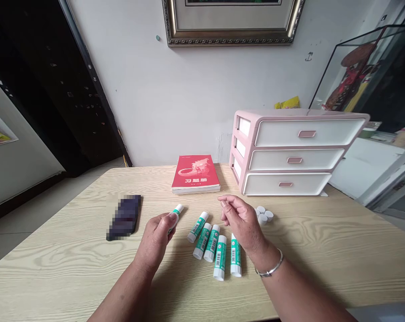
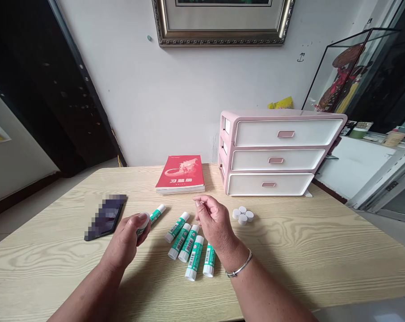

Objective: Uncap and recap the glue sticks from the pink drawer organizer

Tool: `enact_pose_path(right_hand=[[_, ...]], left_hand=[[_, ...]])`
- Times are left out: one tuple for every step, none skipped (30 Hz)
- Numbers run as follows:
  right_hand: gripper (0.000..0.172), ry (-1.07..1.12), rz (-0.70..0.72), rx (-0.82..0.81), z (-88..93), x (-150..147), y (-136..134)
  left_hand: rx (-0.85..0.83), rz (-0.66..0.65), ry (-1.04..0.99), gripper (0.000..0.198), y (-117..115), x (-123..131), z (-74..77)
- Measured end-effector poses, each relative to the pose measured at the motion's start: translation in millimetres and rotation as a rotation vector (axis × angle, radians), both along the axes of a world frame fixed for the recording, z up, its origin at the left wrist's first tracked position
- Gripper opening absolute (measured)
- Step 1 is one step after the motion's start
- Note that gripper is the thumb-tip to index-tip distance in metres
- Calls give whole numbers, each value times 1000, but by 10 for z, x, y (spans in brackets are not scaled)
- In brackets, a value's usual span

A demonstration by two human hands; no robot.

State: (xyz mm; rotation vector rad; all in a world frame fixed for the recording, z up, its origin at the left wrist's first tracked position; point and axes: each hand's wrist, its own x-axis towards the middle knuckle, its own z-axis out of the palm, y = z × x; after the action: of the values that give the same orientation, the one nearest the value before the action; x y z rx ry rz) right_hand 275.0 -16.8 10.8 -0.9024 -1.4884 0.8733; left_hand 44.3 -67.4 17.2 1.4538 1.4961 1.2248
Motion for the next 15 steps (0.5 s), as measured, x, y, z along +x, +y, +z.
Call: enact_pose_path(right_hand=[[33,2,-4,-5,5,3,2],[34,1,-9,-8,10,8,4],[34,-4,-16,-9,15,12,6],[34,-9,-24,-7,22,17,8],[34,-14,-33,-3,28,22,10],[34,-17,-41,0,36,27,11],[33,-18,-48,3,44,29,10],[33,-20,-53,6,53,31,7],[33,-23,-54,8,63,31,3],[33,-28,-53,12,72,30,-2],[33,-36,-52,18,79,28,-7],[32,-46,-50,24,85,26,-10],[32,-56,-48,31,86,26,-12],[32,-65,-47,36,84,26,-12],[32,-74,-46,41,77,27,-9]], left_hand=[[-9,9,11,46,10,0,-6],[-21,24,35,47,24,1,-11],[-36,44,76,47,41,3,-16],[-51,69,135,49,61,6,-21],[-65,90,210,50,83,10,-27],[-78,104,294,51,104,17,-34],[-91,107,382,52,122,26,-43],[-102,103,464,53,138,37,-53],[-110,91,534,53,149,50,-67],[-107,73,593,52,156,63,-84],[-98,56,642,50,160,76,-105],[-87,42,684,47,164,88,-129],[-77,30,720,44,166,97,-154],[-69,20,752,41,168,104,-176],[-63,14,782,40,170,109,-194]])
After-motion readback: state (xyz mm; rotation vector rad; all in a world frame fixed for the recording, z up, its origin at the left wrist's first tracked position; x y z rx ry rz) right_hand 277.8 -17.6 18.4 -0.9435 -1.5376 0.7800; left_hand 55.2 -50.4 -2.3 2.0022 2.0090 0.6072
